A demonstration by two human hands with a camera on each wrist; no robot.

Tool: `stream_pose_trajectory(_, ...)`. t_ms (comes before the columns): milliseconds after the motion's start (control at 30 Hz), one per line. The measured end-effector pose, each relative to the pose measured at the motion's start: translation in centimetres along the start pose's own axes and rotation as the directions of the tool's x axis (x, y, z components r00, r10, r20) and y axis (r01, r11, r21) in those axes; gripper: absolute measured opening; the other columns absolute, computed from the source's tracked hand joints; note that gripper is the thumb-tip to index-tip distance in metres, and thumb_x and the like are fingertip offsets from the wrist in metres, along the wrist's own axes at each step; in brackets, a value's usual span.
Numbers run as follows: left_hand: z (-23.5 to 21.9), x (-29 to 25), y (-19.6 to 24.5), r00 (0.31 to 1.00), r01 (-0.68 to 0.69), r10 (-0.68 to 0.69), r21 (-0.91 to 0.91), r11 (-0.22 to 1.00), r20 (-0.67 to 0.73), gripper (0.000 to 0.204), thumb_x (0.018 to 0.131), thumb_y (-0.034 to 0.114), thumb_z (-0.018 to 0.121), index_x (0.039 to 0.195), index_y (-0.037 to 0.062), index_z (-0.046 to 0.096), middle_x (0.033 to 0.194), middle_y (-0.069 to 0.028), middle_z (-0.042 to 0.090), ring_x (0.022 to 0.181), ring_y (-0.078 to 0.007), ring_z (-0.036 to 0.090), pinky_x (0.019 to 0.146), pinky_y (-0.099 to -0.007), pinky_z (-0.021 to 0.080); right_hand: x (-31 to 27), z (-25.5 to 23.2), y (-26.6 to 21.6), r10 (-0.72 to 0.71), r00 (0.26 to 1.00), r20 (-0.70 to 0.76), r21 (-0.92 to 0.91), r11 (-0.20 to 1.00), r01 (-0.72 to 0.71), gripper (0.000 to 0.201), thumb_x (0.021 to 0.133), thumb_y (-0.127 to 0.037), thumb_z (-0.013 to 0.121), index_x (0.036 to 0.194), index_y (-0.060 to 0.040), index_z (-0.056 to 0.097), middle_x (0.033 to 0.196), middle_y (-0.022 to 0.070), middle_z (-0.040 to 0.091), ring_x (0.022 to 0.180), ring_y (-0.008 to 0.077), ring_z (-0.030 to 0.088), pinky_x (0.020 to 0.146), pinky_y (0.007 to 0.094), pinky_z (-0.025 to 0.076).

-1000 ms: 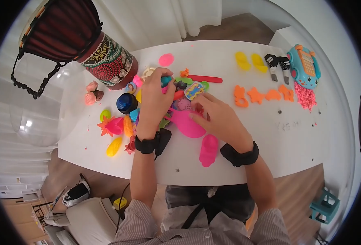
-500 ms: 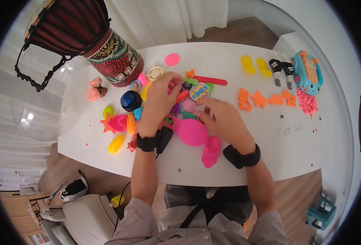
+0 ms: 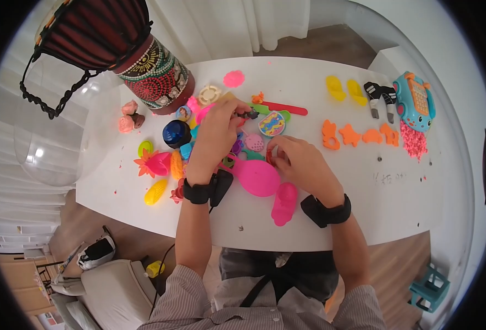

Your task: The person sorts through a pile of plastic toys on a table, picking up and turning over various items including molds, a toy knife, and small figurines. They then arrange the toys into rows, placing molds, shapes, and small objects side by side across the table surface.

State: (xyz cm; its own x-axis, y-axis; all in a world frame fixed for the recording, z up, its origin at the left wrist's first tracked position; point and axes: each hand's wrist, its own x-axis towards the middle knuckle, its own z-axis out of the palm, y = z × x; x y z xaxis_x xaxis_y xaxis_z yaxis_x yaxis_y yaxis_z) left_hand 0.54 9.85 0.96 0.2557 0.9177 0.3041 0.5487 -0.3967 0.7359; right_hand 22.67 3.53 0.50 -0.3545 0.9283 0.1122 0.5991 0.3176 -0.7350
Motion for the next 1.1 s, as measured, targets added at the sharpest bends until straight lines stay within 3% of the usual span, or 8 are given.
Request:
stream_pose_trajectory(200, -0.2, -0.3, 0.6, 0.998, -0.010, 0.008, 0.031, 0.999, 0.067, 0.036, 0.086, -0.013, 0.053, 0.116, 0.0008, 0.066, 0.109, -0.0133, 0.068, 0.094, -0.0236, 0.069, 0.087, -0.0368, 0.058, 0.0, 0.5, -0.2, -0.026, 1.000, 0.000, 0.008, 1.000, 0.026, 0.013, 0.094, -0.010, 0.062, 0.107, -0.0074, 0.064, 0.100, 0.0133, 0.072, 0.089, 0.0394, 0.069, 0.075, 0.0484, 0.056)
stream_pose_trajectory(433, 1.9, -0.4, 0.1, 0.993, -0.103, 0.107, -0.072, 0.992, 0.041, 0.036, 0.083, -0.013, 0.055, 0.114, 0.0022, 0.065, 0.111, -0.0120, 0.069, 0.097, -0.0260, 0.070, 0.086, -0.0372, 0.057, 0.2, 0.1, -3.2, -0.056, 0.998, 0.003, 0.146, 0.988, 0.055, 0.026, 0.093, -0.015, 0.072, 0.118, -0.0092, 0.068, 0.110, 0.0114, 0.069, 0.097, 0.0357, 0.068, 0.083, 0.0452, 0.057)
stream_pose_trajectory(533, 0.8, 0.0, 0.3, 0.991, -0.133, 0.130, -0.081, 0.988, -0.032, 0.031, 0.085, -0.012, 0.056, 0.110, 0.0034, 0.066, 0.108, -0.0101, 0.070, 0.097, -0.0259, 0.071, 0.083, -0.0366, 0.057, 0.1, 0.4, -3.7, -0.287, 0.958, 0.024, -0.059, 0.956, 0.288, 0.039, 0.090, -0.019, 0.077, 0.128, -0.0132, 0.068, 0.127, 0.0094, 0.065, 0.114, 0.0366, 0.062, 0.094, 0.0464, 0.054)
stream_pose_trajectory(600, -0.1, 0.5, 0.0, 0.962, -0.089, 0.078, -0.033, 0.995, -0.261, 0.026, 0.087, -0.011, 0.055, 0.105, 0.0030, 0.068, 0.099, -0.0091, 0.072, 0.090, -0.0249, 0.072, 0.080, -0.0363, 0.057, 0.0, 1.3, -4.0, -0.414, 0.909, 0.052, -0.069, 0.906, 0.417, 0.044, 0.090, -0.021, 0.078, 0.132, -0.0165, 0.067, 0.142, 0.0080, 0.058, 0.127, 0.0388, 0.052, 0.102, 0.0497, 0.048)
stream_pose_trajectory(700, -2.1, 0.9, -0.4, 0.888, 0.032, -0.082, -0.119, 0.992, -0.452, 0.022, 0.086, -0.008, 0.053, 0.095, 0.0015, 0.071, 0.088, -0.0148, 0.073, 0.078, -0.0323, 0.071, 0.073, -0.0386, 0.057, -0.8, 2.5, -3.8, -0.395, 0.906, 0.152, -0.197, 0.886, 0.419, 0.046, 0.089, -0.022, 0.079, 0.133, -0.0166, 0.067, 0.146, 0.0080, 0.055, 0.130, 0.0377, 0.050, 0.105, 0.0506, 0.044)
stream_pose_trajectory(833, -2.1, 1.1, -2.6, 0.806, 0.098, -0.102, -0.037, 0.994, -0.583, 0.019, 0.086, -0.002, 0.055, 0.090, 0.0026, 0.073, 0.078, -0.0146, 0.074, 0.072, -0.0331, 0.073, 0.068, -0.0409, 0.057, -1.0, 2.6, -3.8, -0.358, 0.913, 0.195, -0.209, 0.894, 0.395, 0.045, 0.088, -0.021, 0.078, 0.131, -0.0158, 0.066, 0.143, 0.0077, 0.056, 0.130, 0.0361, 0.051, 0.103, 0.0487, 0.044)
stream_pose_trajectory(1033, -2.4, 0.6, -1.8, 0.807, 0.240, -0.234, -0.061, 0.969, -0.542, 0.017, 0.084, 0.003, 0.058, 0.083, 0.0077, 0.075, 0.073, -0.0138, 0.072, 0.071, -0.0358, 0.072, 0.065, -0.0428, 0.056, -0.3, 2.3, -3.4, -0.320, 0.920, 0.228, -0.148, 0.922, 0.357, 0.035, 0.090, -0.014, 0.075, 0.124, -0.0108, 0.068, 0.128, 0.0093, 0.061, 0.123, 0.0336, 0.055, 0.100, 0.0483, 0.045)
stream_pose_trajectory(1100, -2.4, 0.6, -2.1, 0.804, 0.249, -0.247, -0.070, 0.966, -0.540, 0.020, 0.083, 0.002, 0.055, 0.085, 0.0071, 0.074, 0.074, -0.0135, 0.072, 0.070, -0.0346, 0.071, 0.066, -0.0418, 0.056, -0.2, 2.4, -3.7, -0.205, 0.956, 0.210, -0.009, 0.977, 0.212, 0.034, 0.091, -0.013, 0.075, 0.124, -0.0092, 0.068, 0.123, 0.0104, 0.062, 0.120, 0.0333, 0.057, 0.101, 0.0492, 0.045)
